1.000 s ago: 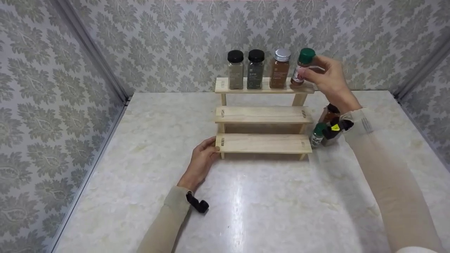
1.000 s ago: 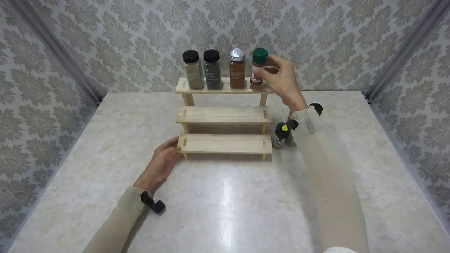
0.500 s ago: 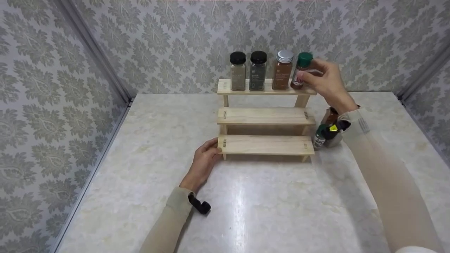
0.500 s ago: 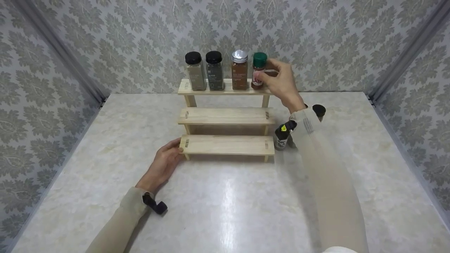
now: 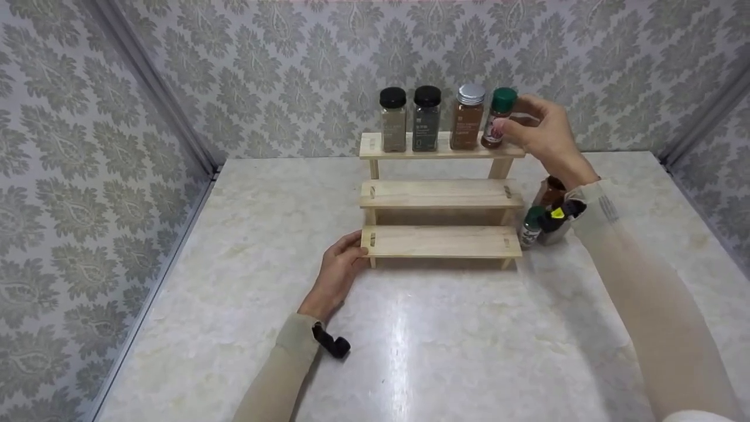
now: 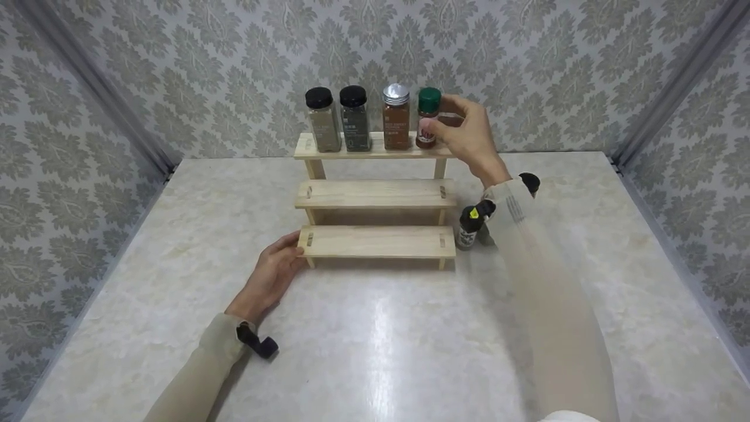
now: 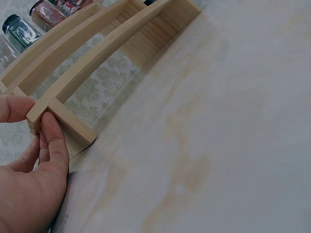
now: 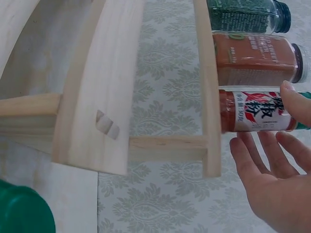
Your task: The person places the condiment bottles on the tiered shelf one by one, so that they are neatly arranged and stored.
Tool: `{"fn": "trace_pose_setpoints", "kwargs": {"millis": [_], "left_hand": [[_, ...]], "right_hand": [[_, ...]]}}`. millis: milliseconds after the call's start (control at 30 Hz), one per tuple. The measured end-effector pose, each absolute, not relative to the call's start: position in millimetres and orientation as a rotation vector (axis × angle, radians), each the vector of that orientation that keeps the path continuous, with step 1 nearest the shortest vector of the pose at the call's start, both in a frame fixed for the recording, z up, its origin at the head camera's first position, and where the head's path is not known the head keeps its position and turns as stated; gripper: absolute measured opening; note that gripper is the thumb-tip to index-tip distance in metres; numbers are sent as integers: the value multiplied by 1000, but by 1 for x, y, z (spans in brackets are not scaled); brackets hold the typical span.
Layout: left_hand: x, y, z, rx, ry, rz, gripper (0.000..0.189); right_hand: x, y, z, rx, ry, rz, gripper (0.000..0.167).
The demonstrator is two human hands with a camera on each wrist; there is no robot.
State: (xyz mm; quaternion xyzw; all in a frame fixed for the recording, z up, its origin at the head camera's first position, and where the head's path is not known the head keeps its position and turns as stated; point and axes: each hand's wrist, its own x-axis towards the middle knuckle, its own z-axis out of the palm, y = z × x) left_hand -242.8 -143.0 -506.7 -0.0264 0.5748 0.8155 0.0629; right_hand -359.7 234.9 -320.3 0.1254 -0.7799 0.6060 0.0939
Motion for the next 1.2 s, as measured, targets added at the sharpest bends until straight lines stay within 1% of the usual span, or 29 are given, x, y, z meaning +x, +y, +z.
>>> {"fn": "trace_pose_setpoints", "kwargs": {"millis": [267,500,833,1200], "left_hand": [[-242,-146,-506,-98,1723,2458,56],[-241,-150,-506,-107,1716,2466,55],[-241,-149,-505,-111,1742,2437,57],[-241,-143,-505,-95,1734,2434,57]], "right_hand": [[-342,252,-311,382,-2342,1773,58],[-322,273,-317,429,-2377,1662,52],[-297,307,-341,373,-2459,1560,50],[-274,343,-382,355,-2494,1506,48]]}}
